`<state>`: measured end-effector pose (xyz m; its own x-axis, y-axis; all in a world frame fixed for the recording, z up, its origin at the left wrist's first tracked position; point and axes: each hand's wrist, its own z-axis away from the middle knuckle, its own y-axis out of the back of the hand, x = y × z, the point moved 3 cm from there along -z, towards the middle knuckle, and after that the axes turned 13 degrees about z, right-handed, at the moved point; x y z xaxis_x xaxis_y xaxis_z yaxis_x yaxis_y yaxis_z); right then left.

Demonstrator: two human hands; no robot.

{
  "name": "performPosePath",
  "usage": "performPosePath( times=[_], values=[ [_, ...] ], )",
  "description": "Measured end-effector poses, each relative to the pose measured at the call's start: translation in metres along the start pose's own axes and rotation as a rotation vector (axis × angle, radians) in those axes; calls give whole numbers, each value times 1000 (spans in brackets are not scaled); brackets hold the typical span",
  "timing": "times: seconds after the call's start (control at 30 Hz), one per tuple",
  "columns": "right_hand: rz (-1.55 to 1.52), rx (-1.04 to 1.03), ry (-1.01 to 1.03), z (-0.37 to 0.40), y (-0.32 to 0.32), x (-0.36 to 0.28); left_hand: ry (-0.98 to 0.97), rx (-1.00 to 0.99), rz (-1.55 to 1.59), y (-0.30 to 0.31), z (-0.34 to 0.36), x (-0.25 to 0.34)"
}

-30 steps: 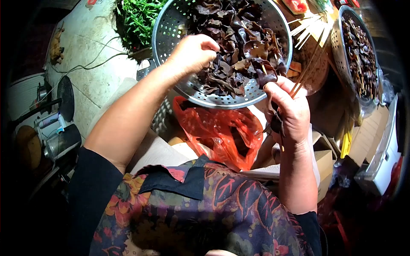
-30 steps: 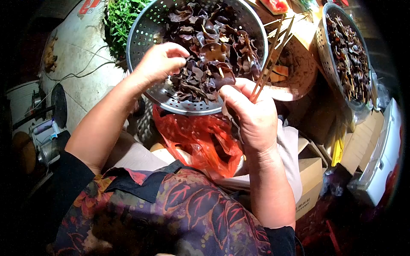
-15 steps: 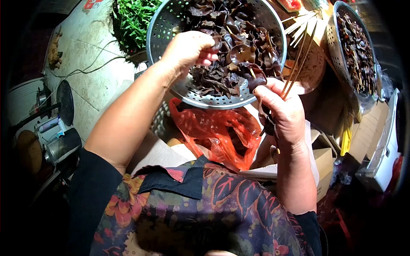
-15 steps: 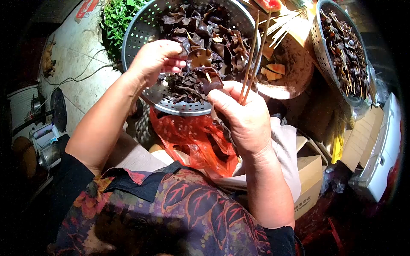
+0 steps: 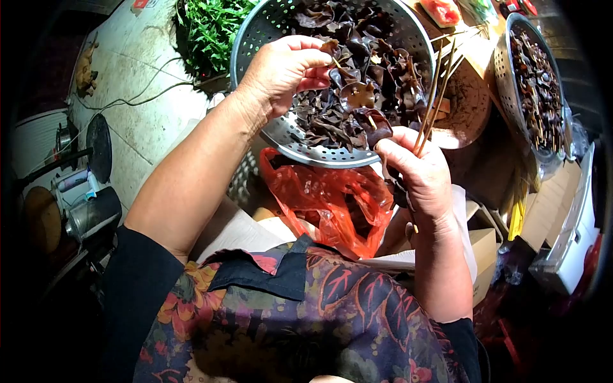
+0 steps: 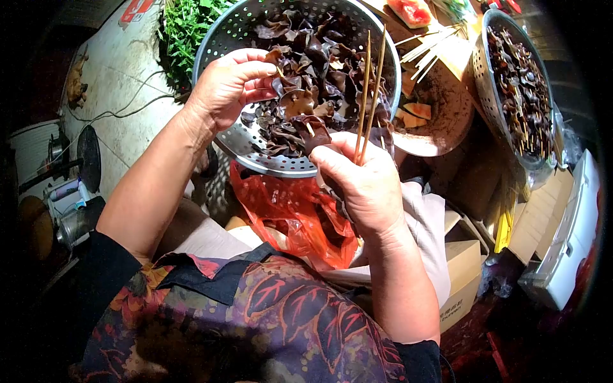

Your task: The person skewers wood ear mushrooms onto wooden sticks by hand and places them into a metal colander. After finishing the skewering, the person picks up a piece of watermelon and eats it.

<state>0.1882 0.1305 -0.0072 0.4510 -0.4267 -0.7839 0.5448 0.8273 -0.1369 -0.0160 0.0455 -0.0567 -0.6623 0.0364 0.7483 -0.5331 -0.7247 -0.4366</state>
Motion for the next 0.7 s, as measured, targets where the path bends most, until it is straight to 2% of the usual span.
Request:
performPosePath(
  times=[0.2, 0.3, 0.37, 0.43, 0.5, 0.53, 0.67, 0.7],
  values=[
    [45, 8, 5, 1, 3, 2, -55, -12, 44, -6, -1, 0],
    [-41, 34, 47, 4, 9, -5, -30, 74, -5, -4, 0, 1],
    [-97, 22, 94, 4, 16, -7, 17, 42, -474, 7, -8, -2],
    [-91, 68, 68, 7, 20, -9, -39, 53, -1059, 10, -11, -4],
    [-87, 123, 100, 7, 23, -10, -128, -6, -1238, 7, -13, -13],
    [-110, 106, 99, 8, 25, -9, -59, -1, -1260, -1, -12, -13],
    [-162, 119, 94, 10, 22, -12, -202, -34, -1115, -9, -27, -44],
    [-161, 125, 95, 11, 22, -12, -143, -36, -1119, -13, -27, -46]
  ],
)
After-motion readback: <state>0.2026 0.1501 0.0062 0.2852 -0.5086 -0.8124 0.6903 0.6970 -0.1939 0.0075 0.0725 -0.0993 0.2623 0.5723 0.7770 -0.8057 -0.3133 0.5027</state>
